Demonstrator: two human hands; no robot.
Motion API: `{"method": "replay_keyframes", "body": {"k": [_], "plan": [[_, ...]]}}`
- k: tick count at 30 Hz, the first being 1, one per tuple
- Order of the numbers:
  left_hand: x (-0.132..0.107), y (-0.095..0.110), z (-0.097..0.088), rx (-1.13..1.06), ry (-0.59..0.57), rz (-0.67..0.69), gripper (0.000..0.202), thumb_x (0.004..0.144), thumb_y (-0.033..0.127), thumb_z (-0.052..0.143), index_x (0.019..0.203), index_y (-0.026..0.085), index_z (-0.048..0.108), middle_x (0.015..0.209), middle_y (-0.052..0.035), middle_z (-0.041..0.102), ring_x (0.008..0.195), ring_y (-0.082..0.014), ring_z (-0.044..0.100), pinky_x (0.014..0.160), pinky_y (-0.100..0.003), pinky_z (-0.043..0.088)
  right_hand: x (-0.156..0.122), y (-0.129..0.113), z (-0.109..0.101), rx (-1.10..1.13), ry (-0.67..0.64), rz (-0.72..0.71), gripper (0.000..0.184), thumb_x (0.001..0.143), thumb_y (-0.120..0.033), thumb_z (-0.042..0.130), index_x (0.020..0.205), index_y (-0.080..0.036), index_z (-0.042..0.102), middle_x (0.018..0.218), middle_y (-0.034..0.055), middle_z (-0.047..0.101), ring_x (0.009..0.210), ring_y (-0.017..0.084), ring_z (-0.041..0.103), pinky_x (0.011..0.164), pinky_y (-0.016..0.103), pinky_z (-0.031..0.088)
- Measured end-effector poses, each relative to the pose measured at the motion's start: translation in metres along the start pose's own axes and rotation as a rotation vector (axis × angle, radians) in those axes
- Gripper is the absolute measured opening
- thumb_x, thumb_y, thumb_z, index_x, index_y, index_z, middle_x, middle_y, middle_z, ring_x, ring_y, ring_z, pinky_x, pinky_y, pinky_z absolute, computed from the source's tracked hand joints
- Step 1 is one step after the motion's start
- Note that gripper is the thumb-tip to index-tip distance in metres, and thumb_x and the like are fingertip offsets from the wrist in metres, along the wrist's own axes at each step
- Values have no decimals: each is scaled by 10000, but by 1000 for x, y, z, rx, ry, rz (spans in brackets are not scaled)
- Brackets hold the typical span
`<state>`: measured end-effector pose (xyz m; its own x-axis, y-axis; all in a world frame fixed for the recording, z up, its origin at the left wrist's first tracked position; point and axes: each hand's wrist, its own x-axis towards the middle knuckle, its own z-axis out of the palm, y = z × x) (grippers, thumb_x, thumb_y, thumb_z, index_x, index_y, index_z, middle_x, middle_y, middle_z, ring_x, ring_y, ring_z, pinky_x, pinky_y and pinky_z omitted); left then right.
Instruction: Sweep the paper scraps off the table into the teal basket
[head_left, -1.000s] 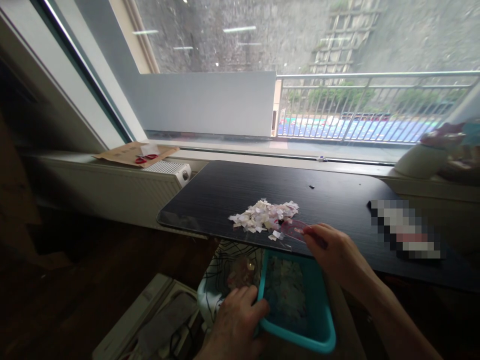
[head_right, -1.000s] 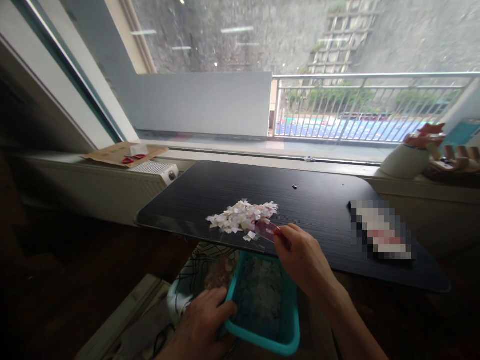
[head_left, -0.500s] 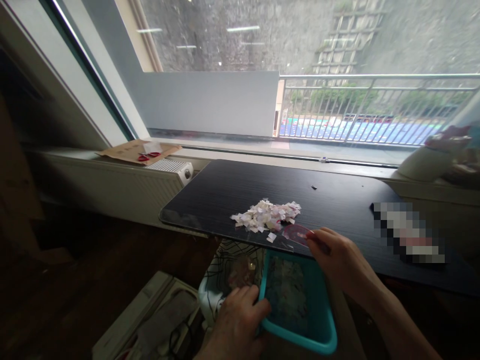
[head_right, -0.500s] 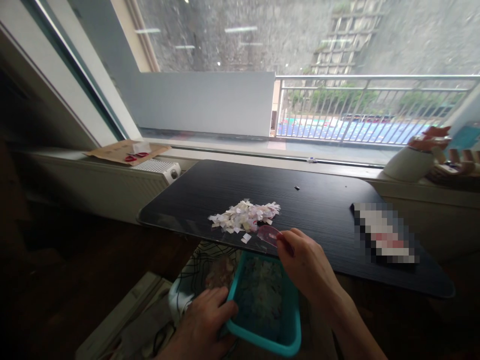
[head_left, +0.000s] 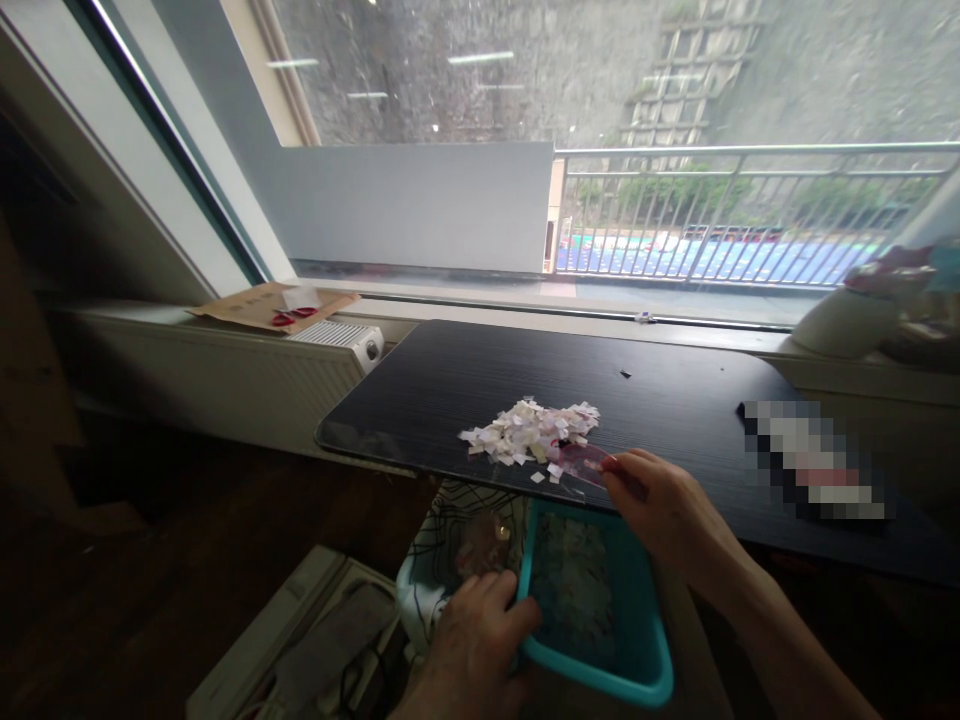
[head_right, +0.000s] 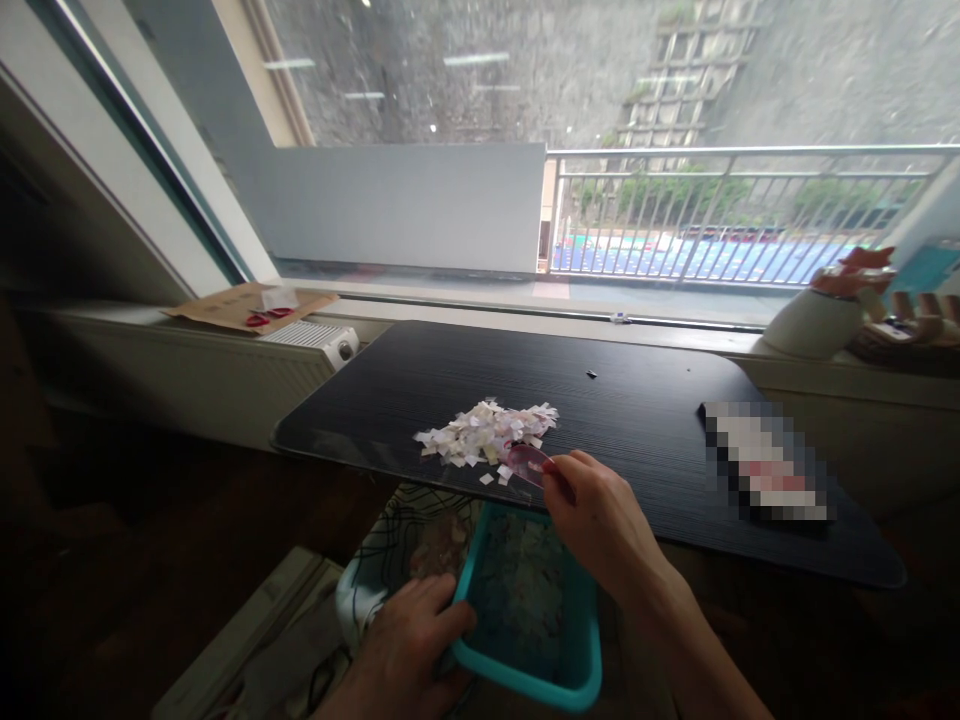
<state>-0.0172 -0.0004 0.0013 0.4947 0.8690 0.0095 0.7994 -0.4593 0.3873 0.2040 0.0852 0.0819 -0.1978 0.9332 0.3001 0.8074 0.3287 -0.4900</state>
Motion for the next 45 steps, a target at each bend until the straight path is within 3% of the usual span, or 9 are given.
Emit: {"method": "replay_keyframes", "body": {"k": [6, 11, 15, 27, 33, 38, 43, 45], "plan": [[-1, 1, 0, -1, 23, 5, 213, 653, 151, 628, 822, 233, 528, 879, -9, 520, 808, -210, 484, 656, -318, 299, 0, -5, 0, 25, -45, -29, 214, 850, -248, 453, 818, -196, 658, 759, 12, 616, 652, 135, 560, 603, 243, 385], [-4, -4, -3, 10, 113, 26, 176, 660, 131, 625, 767, 214, 512, 819, -10, 514, 760, -201, 478, 629, -305, 292, 0, -4, -5, 18, -27, -15, 194, 848, -252, 468, 828, -198, 653, 783, 14, 620, 659, 132, 567, 604, 237, 386], [-10, -10, -10, 7, 168, 32, 169, 655, 129, 633, 742, 207, 512, 788, -5, 508, 739, -201, 479, 623, -300, 292, -3, -6, -6, -14, -50, -51, 227, 858, -247, 451, 737, -192, 635, 699, 4, 576, 592, 117, 521, 549, 231, 354], [-26, -23, -28, 17, 193, -11, 173, 679, 142, 645, 767, 214, 514, 799, 1, 516, 758, -206, 498, 641, -300, 333, 2, -13, 2, 74, -105, -129, 285, 896, -291, 422, 723, -193, 628, 697, 7, 553, 590, 114, 507, 533, 233, 353], [-25, -21, -29, -13, 169, -36, 184, 683, 120, 653, 779, 207, 521, 820, 0, 513, 790, -213, 496, 654, -302, 328, -10, -11, -6, 62, -114, -60, 239, 894, -288, 443, 754, -206, 618, 713, 0, 552, 602, 116, 513, 558, 237, 368], [-20, -14, -27, -13, 169, -9, 166, 692, 137, 646, 774, 208, 520, 824, 1, 506, 793, -205, 490, 665, -299, 333, -23, -5, -9, 83, -167, -37, 262, 888, -293, 447, 697, -209, 604, 671, -9, 534, 556, 110, 495, 531, 234, 369], [0, 11, -22, 69, 71, 133, 209, 684, 232, 719, 767, 216, 528, 832, -4, 518, 789, -207, 495, 638, -290, 333, -20, 19, -8, 85, 24, 6, 235, 886, -337, 459, 878, -212, 657, 770, 7, 592, 596, 118, 534, 568, 236, 404], [11, 22, -20, 120, 35, 192, 247, 677, 307, 745, 777, 218, 537, 822, -2, 518, 788, -211, 498, 650, -298, 338, -15, 27, -5, 61, 44, 11, 238, 891, -339, 455, 909, -219, 660, 816, 9, 603, 632, 122, 551, 597, 239, 411]]}}
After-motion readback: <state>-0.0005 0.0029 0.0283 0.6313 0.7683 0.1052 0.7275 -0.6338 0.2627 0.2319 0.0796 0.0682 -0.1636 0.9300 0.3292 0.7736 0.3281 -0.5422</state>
